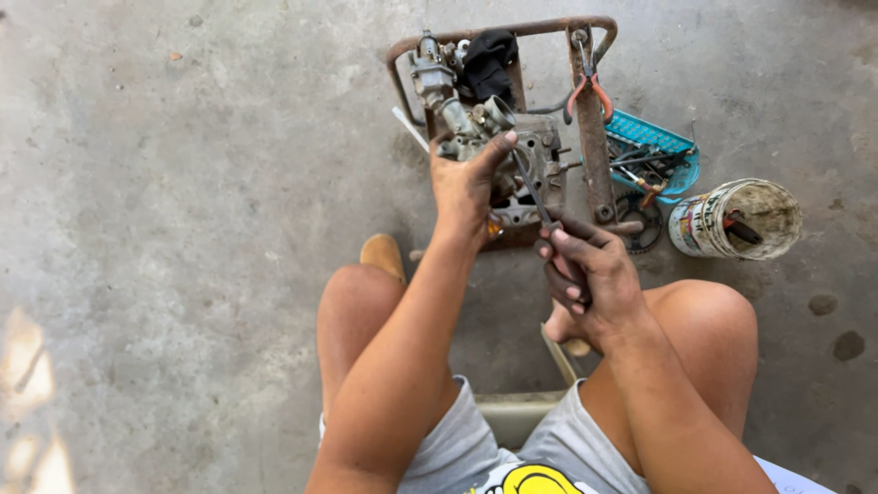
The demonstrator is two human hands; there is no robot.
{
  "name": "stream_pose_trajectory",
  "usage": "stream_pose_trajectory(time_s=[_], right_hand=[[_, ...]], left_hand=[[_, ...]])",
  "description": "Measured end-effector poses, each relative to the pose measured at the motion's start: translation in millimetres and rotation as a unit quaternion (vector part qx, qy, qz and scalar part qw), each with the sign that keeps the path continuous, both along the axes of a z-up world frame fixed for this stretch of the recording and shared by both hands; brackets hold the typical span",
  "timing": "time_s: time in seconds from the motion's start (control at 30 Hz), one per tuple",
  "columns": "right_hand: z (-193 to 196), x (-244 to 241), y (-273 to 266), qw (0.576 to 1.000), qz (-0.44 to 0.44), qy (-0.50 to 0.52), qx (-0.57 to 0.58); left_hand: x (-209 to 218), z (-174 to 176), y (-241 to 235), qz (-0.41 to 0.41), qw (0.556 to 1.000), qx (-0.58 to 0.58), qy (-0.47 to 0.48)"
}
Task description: Repairing a motorcycle engine by disassembling and adjusting components using hand tools
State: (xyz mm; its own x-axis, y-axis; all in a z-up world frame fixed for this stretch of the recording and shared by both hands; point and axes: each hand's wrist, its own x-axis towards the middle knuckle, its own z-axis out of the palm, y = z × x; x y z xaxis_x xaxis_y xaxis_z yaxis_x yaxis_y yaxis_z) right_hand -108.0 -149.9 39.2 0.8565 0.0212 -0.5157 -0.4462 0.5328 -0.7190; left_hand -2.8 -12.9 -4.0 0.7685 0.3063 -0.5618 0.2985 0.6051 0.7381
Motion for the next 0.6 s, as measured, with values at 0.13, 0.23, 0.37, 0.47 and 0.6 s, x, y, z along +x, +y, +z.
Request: stream_pose_trajectory(time_s=[0.13,0.23,0.37,0.47,0.6], right_hand=[[-17,6,-4,0.988,0.036,-0.065,-0.133],[-34,7,-6,0.966,0.06,-0.111,-0.227],[-34,6,-8,0.951,0.077,-0.116,-0.276],[-31,7,-9,0.958,0.042,-0.099,-0.265],[-29,13,1,0.967,-0.03,-0.074,-0.24]], left_hand=[[4,6,3,-0.009,0.998,0.055,-0.01],[3,16,7,0.022,0.999,0.02,0.015],[7,5,8,0.038,0.999,0.015,0.028],[7,8,11,0.038,0.999,0.014,0.032],[3,-1,13,-0.05,0.998,0.034,0.011]])
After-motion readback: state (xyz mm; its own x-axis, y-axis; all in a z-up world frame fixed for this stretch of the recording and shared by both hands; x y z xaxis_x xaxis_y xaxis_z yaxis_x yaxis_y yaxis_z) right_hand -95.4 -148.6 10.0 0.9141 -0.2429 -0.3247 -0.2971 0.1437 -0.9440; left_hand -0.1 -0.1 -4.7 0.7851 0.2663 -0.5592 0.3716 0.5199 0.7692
